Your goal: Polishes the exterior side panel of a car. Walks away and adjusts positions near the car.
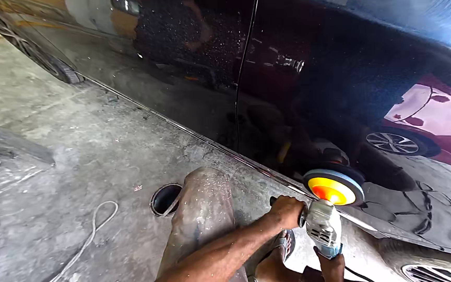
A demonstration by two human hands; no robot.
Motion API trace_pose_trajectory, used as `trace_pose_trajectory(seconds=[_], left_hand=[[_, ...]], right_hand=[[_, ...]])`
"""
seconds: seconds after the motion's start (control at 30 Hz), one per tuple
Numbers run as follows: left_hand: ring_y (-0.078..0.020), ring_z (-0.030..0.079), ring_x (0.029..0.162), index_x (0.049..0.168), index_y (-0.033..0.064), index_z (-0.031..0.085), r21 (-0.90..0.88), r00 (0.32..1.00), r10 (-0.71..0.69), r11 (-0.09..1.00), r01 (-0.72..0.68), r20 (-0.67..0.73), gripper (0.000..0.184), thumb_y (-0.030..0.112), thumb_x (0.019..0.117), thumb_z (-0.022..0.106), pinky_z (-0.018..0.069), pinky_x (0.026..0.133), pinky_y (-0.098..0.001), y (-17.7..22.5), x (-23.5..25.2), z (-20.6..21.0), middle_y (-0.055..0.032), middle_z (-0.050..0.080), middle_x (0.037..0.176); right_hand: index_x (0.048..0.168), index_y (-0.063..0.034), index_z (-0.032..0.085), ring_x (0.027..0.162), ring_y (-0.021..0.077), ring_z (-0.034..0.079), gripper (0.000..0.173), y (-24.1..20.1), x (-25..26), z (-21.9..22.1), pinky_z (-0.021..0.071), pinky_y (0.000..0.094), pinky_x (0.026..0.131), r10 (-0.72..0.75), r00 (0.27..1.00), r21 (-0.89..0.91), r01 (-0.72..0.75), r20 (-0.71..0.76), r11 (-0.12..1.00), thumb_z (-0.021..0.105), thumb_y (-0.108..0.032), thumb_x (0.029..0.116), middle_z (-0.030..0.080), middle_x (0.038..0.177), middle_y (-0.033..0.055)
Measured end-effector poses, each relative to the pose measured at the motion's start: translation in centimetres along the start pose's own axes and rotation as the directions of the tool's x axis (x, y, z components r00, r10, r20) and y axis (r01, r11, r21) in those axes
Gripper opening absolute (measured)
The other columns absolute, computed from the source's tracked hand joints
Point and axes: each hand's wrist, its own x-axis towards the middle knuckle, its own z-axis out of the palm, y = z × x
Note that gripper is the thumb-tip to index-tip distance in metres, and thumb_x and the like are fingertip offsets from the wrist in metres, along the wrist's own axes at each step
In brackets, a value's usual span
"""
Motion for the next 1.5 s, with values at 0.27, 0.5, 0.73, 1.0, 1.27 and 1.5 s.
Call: trace_pose_trajectory(seconds=[0.27, 0.5, 0.73, 1.0, 1.27, 1.5], left_hand=[[-0.0393, 0.067, 0.110, 0.114, 0.0019, 0.070, -0.106, 0.982, -0.167, 0.982, 0.157, -0.093, 0.040, 0.032, 0.0876, 0.074, 0.0510, 0.093, -0.0618, -6.2, -3.7, -2.4, -0.0206, 0.071, 0.113], [-0.0361, 0.064, 0.121, 0.128, -0.0029, 0.064, -0.330, 0.842, -0.431, 0.886, 0.326, -0.324, 0.057, 0.020, 0.0803, 0.085, 0.0490, 0.106, -0.0532, -14.9, -7.2, -3.9, -0.0232, 0.067, 0.126], [-0.0339, 0.063, 0.122, 0.128, -0.0018, 0.065, -0.314, 0.879, -0.378, 0.905, 0.286, -0.289, 0.060, 0.028, 0.0794, 0.085, 0.0481, 0.107, -0.0515, -13.2, -6.8, -4.2, -0.0211, 0.067, 0.127], [-0.0315, 0.060, 0.127, 0.130, -0.0032, 0.062, -0.334, 0.882, -0.334, 0.916, 0.222, -0.332, 0.063, 0.034, 0.0830, 0.079, 0.0444, 0.112, -0.0463, -12.5, -6.9, -4.7, -0.0211, 0.065, 0.131], [-0.0294, 0.064, 0.121, 0.125, -0.0038, 0.064, -0.394, 0.723, -0.365, 0.909, 0.139, -0.587, 0.058, 0.026, 0.0789, 0.082, 0.0469, 0.110, -0.0447, -13.4, -10.2, -8.5, -0.0204, 0.068, 0.123], [-0.0373, 0.073, 0.090, 0.099, 0.0061, 0.074, -0.126, 0.738, -0.132, 0.990, 0.063, -0.662, 0.037, 0.034, 0.0752, 0.081, 0.0551, 0.079, -0.0625, -7.9, -9.1, -9.0, -0.0163, 0.075, 0.092]], right_hand=[[0.130, 0.0104, 0.060, 0.114, 0.0466, 0.065, 0.067, -4.2, 0.9, 3.4, 0.0478, 0.0630, 0.103, -0.184, 0.981, -0.172, 0.191, 0.058, 0.966, 0.088, -0.016, 0.0746, 0.067, 0.119, 0.0316], [0.128, 0.0011, 0.064, 0.121, 0.0416, 0.061, 0.062, -14.0, 0.5, 7.1, 0.0321, 0.0728, 0.110, -0.310, 0.931, -0.339, 0.359, 0.191, 0.870, 0.083, -0.006, 0.0695, 0.068, 0.123, 0.0210], [0.126, 0.0046, 0.064, 0.115, 0.0461, 0.062, 0.064, -11.9, 0.2, 5.6, 0.0386, 0.0726, 0.103, -0.337, 0.928, -0.312, 0.371, 0.161, 0.874, 0.082, -0.010, 0.0665, 0.068, 0.120, 0.0247], [0.123, 0.0087, 0.064, 0.111, 0.0480, 0.064, 0.061, -13.2, 0.2, 3.6, 0.0371, 0.0716, 0.104, -0.393, 0.910, -0.355, 0.413, 0.131, 0.839, 0.082, -0.008, 0.0677, 0.069, 0.114, 0.0279], [0.113, 0.0094, 0.067, 0.097, 0.0446, 0.069, 0.053, -18.4, -0.7, 4.5, 0.0507, 0.0636, 0.088, -0.585, 0.809, -0.379, 0.560, 0.058, 0.737, 0.077, -0.013, 0.0658, 0.072, 0.104, 0.0248], [0.129, 0.0166, 0.057, 0.111, 0.0489, 0.066, 0.070, -14.6, -1.4, 3.4, 0.0502, 0.0610, 0.100, -0.427, 0.903, -0.228, 0.408, -0.037, 0.884, 0.078, -0.016, 0.0708, 0.066, 0.118, 0.0350]])
